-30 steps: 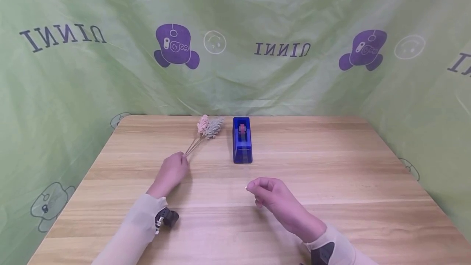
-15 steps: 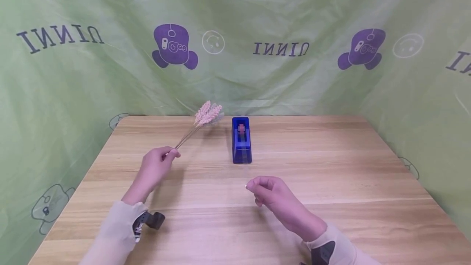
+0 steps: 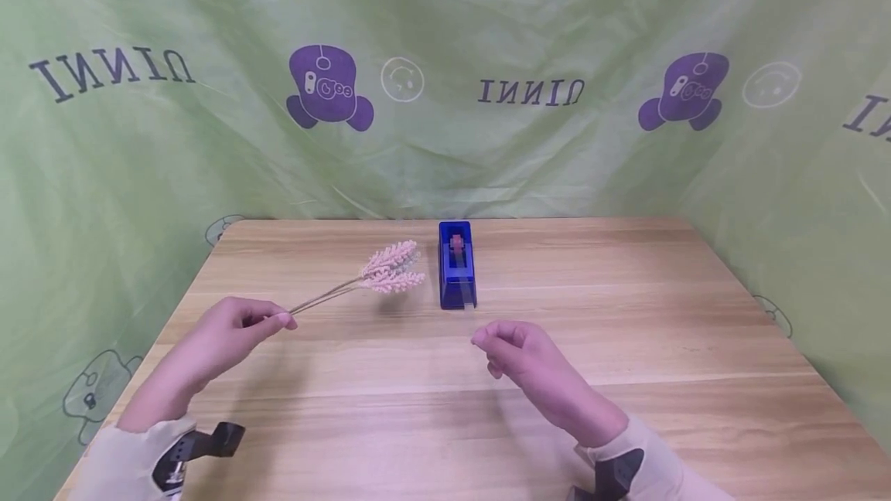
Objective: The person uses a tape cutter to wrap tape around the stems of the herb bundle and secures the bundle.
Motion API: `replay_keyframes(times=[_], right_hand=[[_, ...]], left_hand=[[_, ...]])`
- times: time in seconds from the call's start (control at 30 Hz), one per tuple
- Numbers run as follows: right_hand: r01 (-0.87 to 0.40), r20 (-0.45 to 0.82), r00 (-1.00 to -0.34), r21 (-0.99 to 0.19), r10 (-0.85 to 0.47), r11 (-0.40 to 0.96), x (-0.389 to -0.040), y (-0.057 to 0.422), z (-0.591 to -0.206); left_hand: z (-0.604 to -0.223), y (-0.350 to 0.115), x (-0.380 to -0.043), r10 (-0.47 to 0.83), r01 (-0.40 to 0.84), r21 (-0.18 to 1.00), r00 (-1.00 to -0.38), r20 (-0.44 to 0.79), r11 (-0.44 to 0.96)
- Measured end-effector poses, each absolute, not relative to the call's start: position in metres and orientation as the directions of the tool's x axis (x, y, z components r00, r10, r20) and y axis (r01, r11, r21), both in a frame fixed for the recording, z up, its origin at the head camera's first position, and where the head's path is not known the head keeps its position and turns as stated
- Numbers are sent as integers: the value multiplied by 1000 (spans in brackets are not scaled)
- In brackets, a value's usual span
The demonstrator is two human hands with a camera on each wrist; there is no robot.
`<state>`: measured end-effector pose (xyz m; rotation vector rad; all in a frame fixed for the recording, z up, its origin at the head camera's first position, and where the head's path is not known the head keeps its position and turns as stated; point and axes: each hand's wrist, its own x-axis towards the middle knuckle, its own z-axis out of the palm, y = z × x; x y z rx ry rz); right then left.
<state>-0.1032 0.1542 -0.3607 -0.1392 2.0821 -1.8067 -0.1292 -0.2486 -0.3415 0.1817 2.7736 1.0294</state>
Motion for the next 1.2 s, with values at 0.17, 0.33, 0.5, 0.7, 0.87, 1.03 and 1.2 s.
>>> replay_keyframes(times=[0.17,0.33,0.5,0.7,0.87,1.03,1.2], right_hand=[[152,-194,-930,-976,-313,155,-105,157,-355],[164,-203,-935,-975,-292,150,-106,160,-351],[174,-205,-934,-976,-291,127,-107,161,-349],[173,-197,-929,-979,-313,105,-107,160,-347],[181,-197,-924,-980,-329,79,-108,157,-347],[182,-202,-926,-979,-318,92,-107,155,-348],[186,-208,-923,-978,-323,98,-105,155,-350]], left_hand=[[-336,-251,-120,249,67,661,-950,-186,748],[-334,-243,-116,328,126,668,-926,-186,734],[-337,-229,-116,387,190,664,-908,-161,723],[-355,-195,-119,416,203,711,-899,-137,673],[-370,-164,-123,452,287,720,-891,-42,632],[-372,-138,-130,472,327,715,-882,-4,618],[-370,-116,-136,481,347,702,-877,8,622]])
